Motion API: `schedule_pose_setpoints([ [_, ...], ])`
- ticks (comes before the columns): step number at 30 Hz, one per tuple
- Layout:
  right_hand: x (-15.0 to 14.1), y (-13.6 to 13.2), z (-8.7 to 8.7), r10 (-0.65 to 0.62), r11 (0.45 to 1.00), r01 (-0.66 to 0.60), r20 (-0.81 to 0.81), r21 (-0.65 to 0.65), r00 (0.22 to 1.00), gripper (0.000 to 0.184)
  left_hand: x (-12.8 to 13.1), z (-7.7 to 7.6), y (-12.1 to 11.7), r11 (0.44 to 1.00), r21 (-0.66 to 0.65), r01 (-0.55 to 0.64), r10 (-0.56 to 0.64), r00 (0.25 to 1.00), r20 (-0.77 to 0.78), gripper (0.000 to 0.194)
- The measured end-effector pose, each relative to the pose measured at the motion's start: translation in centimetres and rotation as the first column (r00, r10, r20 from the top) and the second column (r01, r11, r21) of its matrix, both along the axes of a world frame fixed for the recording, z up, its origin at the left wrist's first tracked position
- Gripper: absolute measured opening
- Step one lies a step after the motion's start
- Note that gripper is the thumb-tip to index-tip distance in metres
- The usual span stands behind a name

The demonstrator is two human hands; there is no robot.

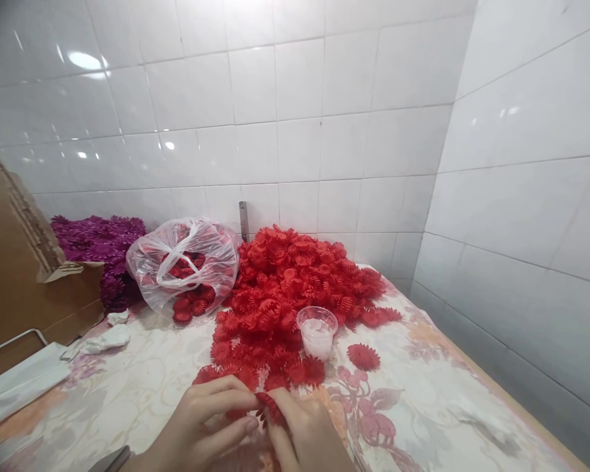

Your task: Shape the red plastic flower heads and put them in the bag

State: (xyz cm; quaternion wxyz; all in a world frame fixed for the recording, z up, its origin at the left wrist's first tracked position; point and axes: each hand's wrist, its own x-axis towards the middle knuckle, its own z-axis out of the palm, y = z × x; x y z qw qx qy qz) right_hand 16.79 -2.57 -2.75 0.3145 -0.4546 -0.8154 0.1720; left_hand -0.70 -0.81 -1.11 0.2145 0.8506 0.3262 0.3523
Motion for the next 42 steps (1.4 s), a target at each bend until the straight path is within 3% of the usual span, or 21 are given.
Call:
schedule_pose_setpoints([
  [18, 0.0, -0.4, 0.1, 0.024, 0.995, -0.020, -0.044, 0.096, 0.999, 0.020, 0.2, 0.7, -0.7, 0.988, -0.106, -0.109, 0.113, 0.993, 0.032, 0.004],
  [23, -0.1, -0.1, -0.4, -0.039, 0.974, 0.039, -0.005, 0.225, 0.999, 0.020, 0.4, 0.5, -0.9, 0.981, -0.137, -0.134, 0.140, 0.990, 0.032, 0.004],
  [27, -0.3, 0.1, -0.6, -0.062, 0.911, 0.060, -0.007, 0.408, 0.998, 0.031, 0.4, 0.4, -1.2, 0.965, -0.225, -0.137, 0.142, 0.990, 0.008, 0.012],
  [29, -0.4, 0.1, -0.6, -0.042, 0.898, 0.040, -0.006, 0.439, 0.999, 0.035, 0.3, 0.3, -1.2, 0.958, -0.255, -0.135, 0.139, 0.990, -0.002, 0.017],
  [35, 0.1, 0.1, -0.4, 0.026, 0.977, -0.005, -0.095, 0.215, 0.995, 0.030, 0.2, 0.1, -0.7, 0.914, -0.405, 0.007, 0.057, 0.988, 0.145, 0.024],
  [39, 0.6, 0.6, 0.5, -0.126, 0.992, 0.128, -0.339, -0.017, 0.932, 0.028, 0.2, 0.6, -0.5, 0.861, -0.507, 0.036, 0.110, 0.961, 0.255, 0.022],
  [42, 0.9, 1.0, 1.5, -0.258, 0.960, 0.172, -0.453, -0.223, 0.853, 0.032, -0.2, 0.8, 0.1, 0.888, -0.455, -0.068, 0.203, 0.945, 0.256, 0.017],
])
